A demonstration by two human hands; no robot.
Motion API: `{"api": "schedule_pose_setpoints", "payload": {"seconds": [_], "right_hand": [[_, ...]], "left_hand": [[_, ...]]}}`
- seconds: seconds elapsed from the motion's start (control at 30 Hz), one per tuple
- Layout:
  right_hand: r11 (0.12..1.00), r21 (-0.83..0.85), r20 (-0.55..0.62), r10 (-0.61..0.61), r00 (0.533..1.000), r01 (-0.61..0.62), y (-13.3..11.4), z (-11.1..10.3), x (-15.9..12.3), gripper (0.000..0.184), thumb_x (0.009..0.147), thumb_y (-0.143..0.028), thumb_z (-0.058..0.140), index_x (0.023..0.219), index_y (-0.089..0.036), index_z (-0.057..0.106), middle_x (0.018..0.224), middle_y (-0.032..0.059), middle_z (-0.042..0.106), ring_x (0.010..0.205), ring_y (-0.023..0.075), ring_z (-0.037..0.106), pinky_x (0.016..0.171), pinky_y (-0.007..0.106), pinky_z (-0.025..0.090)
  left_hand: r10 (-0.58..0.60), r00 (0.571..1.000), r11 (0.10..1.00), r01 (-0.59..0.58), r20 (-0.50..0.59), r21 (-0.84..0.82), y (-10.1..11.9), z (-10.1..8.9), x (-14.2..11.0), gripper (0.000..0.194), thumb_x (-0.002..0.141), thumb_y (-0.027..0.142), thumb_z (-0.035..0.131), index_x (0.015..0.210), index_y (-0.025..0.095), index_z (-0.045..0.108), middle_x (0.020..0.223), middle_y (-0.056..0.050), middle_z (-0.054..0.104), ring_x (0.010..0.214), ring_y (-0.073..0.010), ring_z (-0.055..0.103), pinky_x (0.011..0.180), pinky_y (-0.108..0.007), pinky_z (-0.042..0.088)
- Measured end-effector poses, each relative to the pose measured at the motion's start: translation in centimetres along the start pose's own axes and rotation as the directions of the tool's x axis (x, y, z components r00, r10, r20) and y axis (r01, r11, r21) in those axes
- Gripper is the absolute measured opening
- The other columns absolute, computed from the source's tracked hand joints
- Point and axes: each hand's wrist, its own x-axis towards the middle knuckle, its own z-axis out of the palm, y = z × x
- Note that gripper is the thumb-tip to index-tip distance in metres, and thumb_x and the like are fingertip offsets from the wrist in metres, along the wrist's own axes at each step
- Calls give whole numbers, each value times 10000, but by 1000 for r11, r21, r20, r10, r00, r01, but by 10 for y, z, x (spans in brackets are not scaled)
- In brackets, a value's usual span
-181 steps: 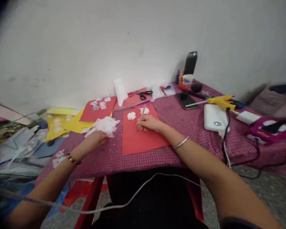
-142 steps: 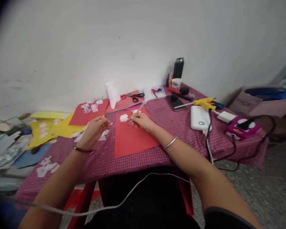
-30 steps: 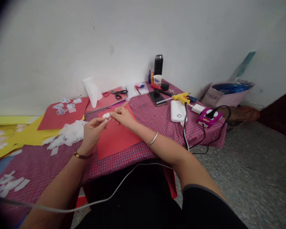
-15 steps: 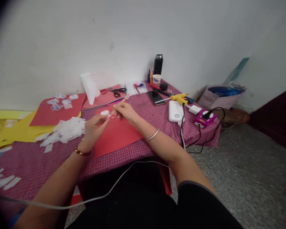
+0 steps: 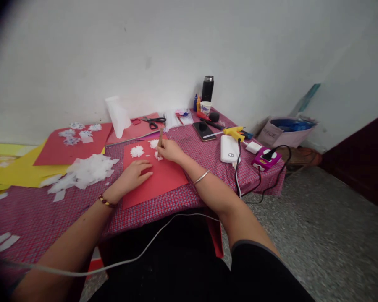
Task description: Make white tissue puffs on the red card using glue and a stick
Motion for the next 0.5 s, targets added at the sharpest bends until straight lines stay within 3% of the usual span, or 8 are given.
{"api": "schedule_pose_setpoints", "payload": {"seconds": [0.23, 0.5], "right_hand": [[990, -140, -36, -10, 999, 4, 2, 1, 1, 165, 927, -190, 606, 774, -149, 651, 752, 61, 729, 695, 158, 654, 674, 237, 434], [983, -185, -53, -17, 998, 7, 0, 6, -1, 160, 949, -205, 592, 818, -157, 670, 800, 66, 750, 740, 168, 680, 697, 238, 445]], "left_hand": [[14, 999, 996, -17, 41, 88, 0, -1, -1, 333, 900, 312, 587, 1152, 140, 721, 1268, -179, 669, 1211, -319, 590, 1095, -511, 414], [42, 998, 988, -49, 54, 143, -1, 3, -1, 342, 921, 301, 558, 1187, 151, 712, 1260, -168, 656, 1200, -313, 577, 1093, -494, 408]]}}
